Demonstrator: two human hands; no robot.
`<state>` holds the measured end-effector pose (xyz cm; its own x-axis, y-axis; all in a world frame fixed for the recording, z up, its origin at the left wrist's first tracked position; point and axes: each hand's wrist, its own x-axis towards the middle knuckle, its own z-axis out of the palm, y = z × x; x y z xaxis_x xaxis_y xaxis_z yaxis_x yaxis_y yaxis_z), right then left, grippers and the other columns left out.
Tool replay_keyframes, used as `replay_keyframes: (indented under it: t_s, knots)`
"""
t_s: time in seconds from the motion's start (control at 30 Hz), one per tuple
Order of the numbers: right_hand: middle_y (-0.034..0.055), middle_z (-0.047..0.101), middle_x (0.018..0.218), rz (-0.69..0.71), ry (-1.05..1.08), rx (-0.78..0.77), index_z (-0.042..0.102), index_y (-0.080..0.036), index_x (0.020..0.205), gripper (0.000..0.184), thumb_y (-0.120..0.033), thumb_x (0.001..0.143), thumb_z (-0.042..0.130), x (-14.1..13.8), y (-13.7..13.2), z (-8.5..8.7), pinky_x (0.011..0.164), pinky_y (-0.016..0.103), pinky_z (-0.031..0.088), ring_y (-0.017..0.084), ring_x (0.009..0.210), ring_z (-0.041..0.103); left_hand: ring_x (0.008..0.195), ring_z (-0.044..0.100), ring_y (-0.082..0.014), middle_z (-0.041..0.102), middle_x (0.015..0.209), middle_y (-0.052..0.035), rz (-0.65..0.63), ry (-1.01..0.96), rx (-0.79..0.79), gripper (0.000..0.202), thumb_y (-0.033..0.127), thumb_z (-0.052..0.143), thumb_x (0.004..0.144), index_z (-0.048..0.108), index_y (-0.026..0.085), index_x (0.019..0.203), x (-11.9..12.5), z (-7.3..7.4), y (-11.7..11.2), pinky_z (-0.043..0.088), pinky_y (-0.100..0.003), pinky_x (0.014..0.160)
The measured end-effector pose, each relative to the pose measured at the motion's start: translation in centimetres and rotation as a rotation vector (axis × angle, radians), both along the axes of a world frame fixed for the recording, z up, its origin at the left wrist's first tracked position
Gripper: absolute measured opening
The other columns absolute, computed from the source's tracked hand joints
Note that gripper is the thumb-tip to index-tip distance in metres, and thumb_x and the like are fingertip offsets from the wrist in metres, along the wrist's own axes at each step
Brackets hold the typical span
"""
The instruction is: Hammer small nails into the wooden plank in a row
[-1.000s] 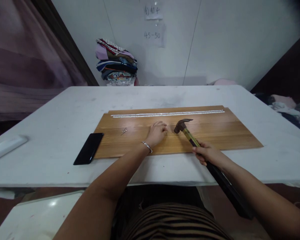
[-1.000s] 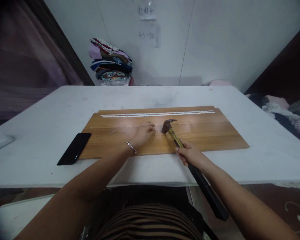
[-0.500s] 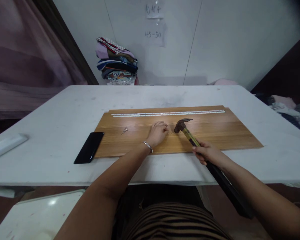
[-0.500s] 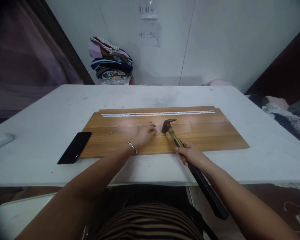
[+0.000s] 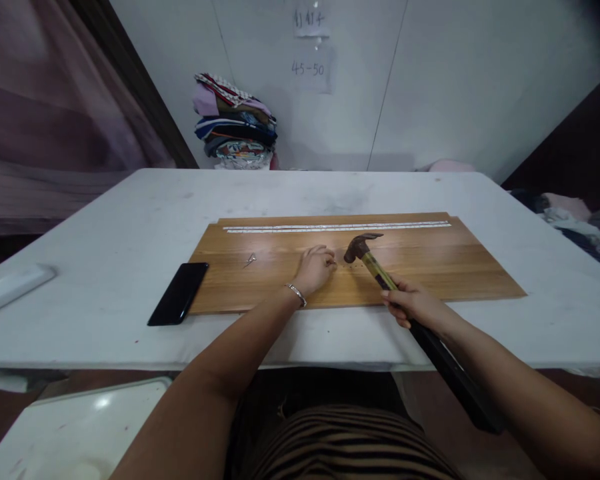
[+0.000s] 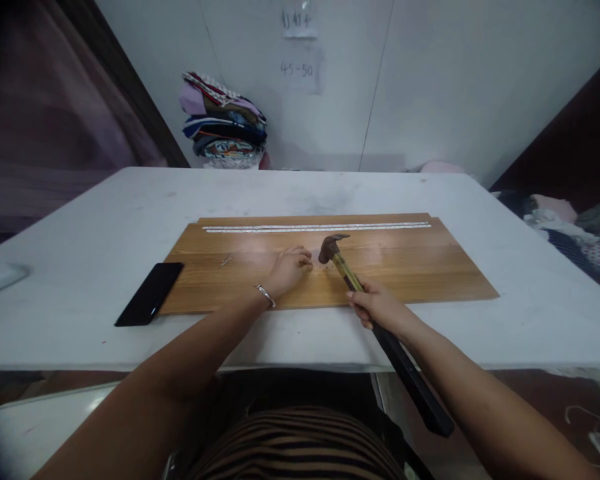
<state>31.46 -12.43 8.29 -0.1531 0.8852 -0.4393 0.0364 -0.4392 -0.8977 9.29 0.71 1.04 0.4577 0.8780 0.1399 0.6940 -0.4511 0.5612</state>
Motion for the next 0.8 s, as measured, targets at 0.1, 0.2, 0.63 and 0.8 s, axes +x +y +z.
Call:
replay_keyframes:
  t_s: [0.1, 0.2, 0.63, 0.8]
  knots:
    - [-0.0103, 0.049, 0.063, 0.023, 0.005, 0.002, 0.044, -0.025, 0.092, 0.046, -0.042, 0.065, 0.078, -0.5, 0.3, 0.2, 0.035, 0.021, 0.030, 0.005, 0.040, 0.037, 0.130, 0.056, -0.0248, 0.077, 0.117, -0.0029, 0.009, 0.006, 0.000, 0.017, 0.020, 0.065, 0.090, 0.080, 0.025, 0.085, 0.0, 0.1, -0.2, 0.038, -0.044, 0.114]
    - [-0.0101, 0.051, 0.065, 0.032, 0.002, -0.005, 0.046, -0.025, 0.097, 0.047, -0.041, 0.065, 0.077, -1.0, 0.4, 0.3, 0.035, 0.021, 0.030, 0.005, 0.041, 0.037, 0.132, 0.055, -0.0254, 0.076, 0.119, -0.0024, 0.021, 0.004, 0.018, 0.017, 0.020, 0.066, 0.090, 0.081, 0.026, 0.087, 0.1, 0.3, -0.6, 0.035, -0.046, 0.115]
    - [-0.0101, 0.050, 0.064, 0.072, -0.051, 0.024, 0.049, -0.024, 0.100, 0.043, -0.041, 0.069, 0.073, -1.7, 0.8, 0.0, 0.036, 0.023, 0.030, 0.006, 0.041, 0.038, 0.121, 0.059, -0.0220, 0.077, 0.114, -0.0013, 0.010, -0.002, 0.030, 0.016, 0.019, 0.068, 0.091, 0.081, 0.027, 0.086, 0.3, 0.7, -0.8, 0.037, -0.043, 0.110]
    - [-0.0090, 0.051, 0.067, 0.086, -0.042, 0.028, 0.050, -0.023, 0.101, 0.041, -0.040, 0.071, 0.073, -1.6, 0.8, -0.2, 0.036, 0.023, 0.030, 0.006, 0.042, 0.039, 0.127, 0.057, -0.0233, 0.077, 0.115, -0.0015, 0.026, 0.003, 0.024, 0.016, 0.017, 0.069, 0.089, 0.081, 0.027, 0.085, 0.4, 0.7, -0.8, 0.036, -0.044, 0.112]
